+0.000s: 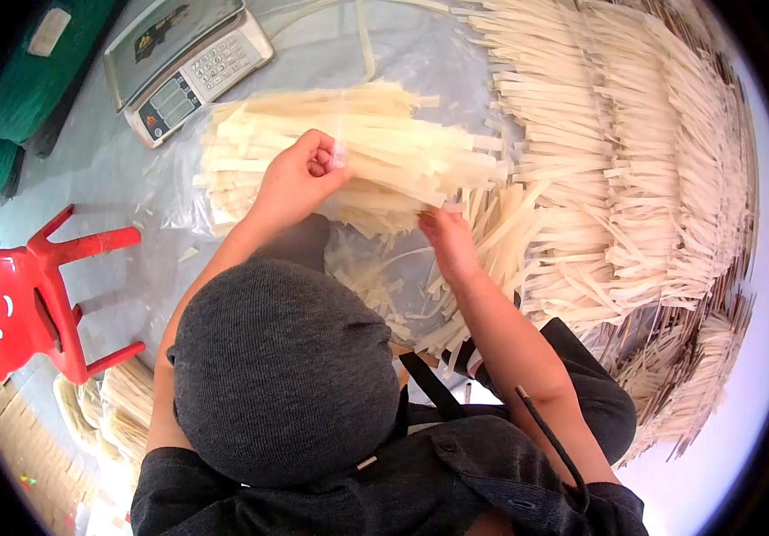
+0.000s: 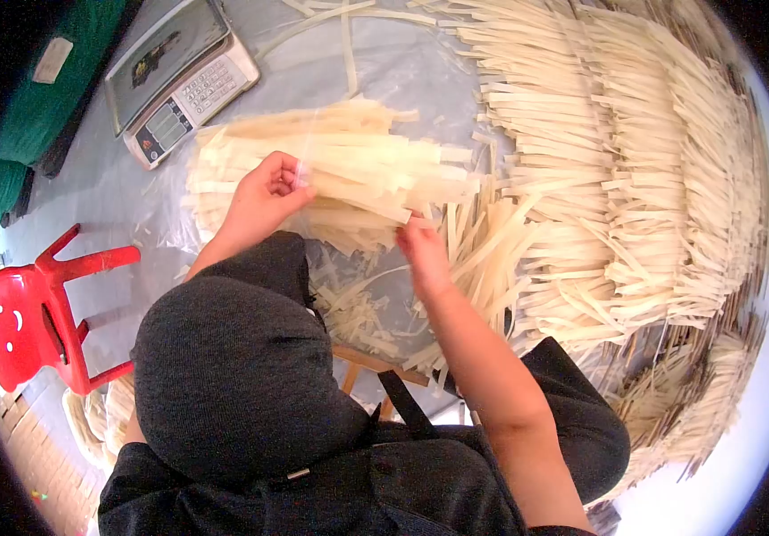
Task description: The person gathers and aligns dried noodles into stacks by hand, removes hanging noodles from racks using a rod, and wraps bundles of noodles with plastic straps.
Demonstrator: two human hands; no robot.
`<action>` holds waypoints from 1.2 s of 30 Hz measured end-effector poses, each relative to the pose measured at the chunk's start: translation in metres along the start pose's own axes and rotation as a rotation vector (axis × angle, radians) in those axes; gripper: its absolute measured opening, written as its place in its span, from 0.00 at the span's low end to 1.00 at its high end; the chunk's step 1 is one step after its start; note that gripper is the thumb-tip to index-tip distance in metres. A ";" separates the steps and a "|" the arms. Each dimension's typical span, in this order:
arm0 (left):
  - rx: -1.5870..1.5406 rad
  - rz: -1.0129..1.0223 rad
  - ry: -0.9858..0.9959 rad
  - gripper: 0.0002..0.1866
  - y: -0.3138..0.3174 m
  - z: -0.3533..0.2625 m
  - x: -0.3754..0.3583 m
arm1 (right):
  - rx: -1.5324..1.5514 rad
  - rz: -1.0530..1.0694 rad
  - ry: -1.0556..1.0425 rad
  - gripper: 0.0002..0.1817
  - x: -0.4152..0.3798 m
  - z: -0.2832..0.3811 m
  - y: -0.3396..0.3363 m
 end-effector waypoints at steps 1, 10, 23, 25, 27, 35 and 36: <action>0.065 -0.036 0.002 0.13 -0.003 -0.008 -0.003 | -0.170 0.158 -0.026 0.27 0.004 0.001 0.024; -0.001 0.013 0.053 0.12 -0.001 0.006 0.005 | 0.177 -0.037 -0.163 0.34 -0.015 0.049 -0.037; 0.307 0.065 0.030 0.11 -0.014 -0.024 -0.005 | -0.325 0.066 -0.275 0.35 0.014 0.099 0.067; 0.261 -0.253 0.112 0.11 -0.065 -0.018 -0.020 | -0.391 -0.048 -0.308 0.36 0.000 0.114 0.050; 0.394 -0.642 0.246 0.12 -0.132 -0.008 -0.044 | -0.372 -0.098 -0.327 0.34 0.000 0.122 0.034; -0.023 -0.341 -0.155 0.35 -0.153 0.090 -0.045 | -0.657 -0.005 -0.345 0.39 0.029 0.094 0.110; -0.025 -0.331 -0.159 0.35 -0.159 0.103 -0.052 | -0.579 0.054 -0.312 0.39 0.022 0.096 0.115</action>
Point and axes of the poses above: each hand's wrist, its own x-axis towards the middle knuckle, its own y-axis out of the palm, z = x × y, the point moved 8 cm from there along x, towards the middle knuckle, and after that the axes turned 15 degrees about z, right-handed, at the moved point
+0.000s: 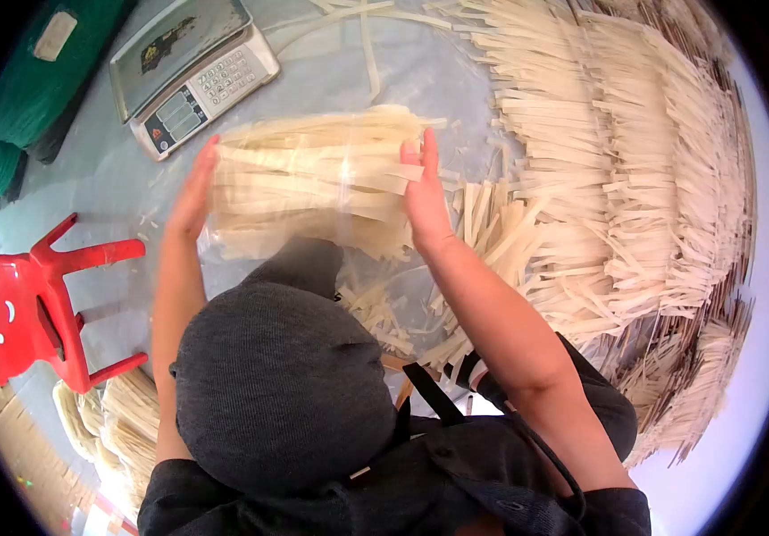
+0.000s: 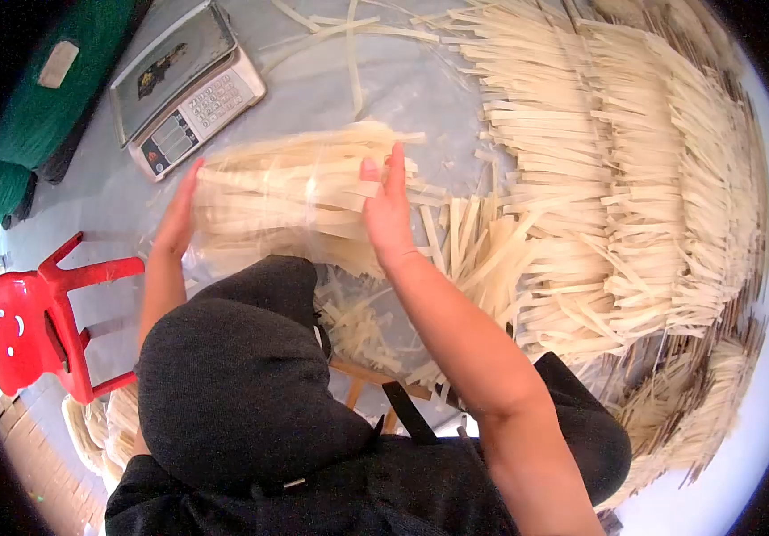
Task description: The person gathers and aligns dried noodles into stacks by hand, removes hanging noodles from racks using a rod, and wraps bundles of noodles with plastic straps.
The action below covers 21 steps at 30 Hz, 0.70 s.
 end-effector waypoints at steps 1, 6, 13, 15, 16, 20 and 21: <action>-0.111 0.037 0.041 0.35 -0.015 0.013 0.003 | 0.085 0.052 0.001 0.39 0.001 0.006 0.001; -0.285 -0.206 -0.062 0.37 -0.037 0.006 -0.005 | 0.142 -0.110 -0.037 0.42 0.051 -0.017 -0.104; -0.154 -0.021 -0.095 0.37 -0.016 -0.004 0.021 | 0.068 0.067 0.121 0.36 0.126 -0.067 -0.074; -0.116 0.105 -0.024 0.37 0.000 -0.010 0.027 | 0.179 0.222 0.121 0.35 0.128 -0.071 -0.032; -0.109 0.151 0.011 0.37 0.005 -0.012 0.028 | 0.293 0.372 0.119 0.34 0.121 -0.065 -0.010; -0.176 0.023 -0.003 0.38 -0.019 -0.004 0.010 | 0.396 0.552 0.173 0.33 0.080 -0.021 -0.033; -0.226 -0.113 -0.039 0.39 -0.036 -0.001 0.002 | 0.397 0.546 0.175 0.33 0.078 -0.022 -0.036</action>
Point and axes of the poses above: each hand's wrist, its own x-axis towards the middle knuckle, its own y-axis out of the palm, z = x × y, the point moved 8 cm from there along x, towards the middle knuckle, and after that the axes turned 15 degrees about z, right-handed, at the moved point
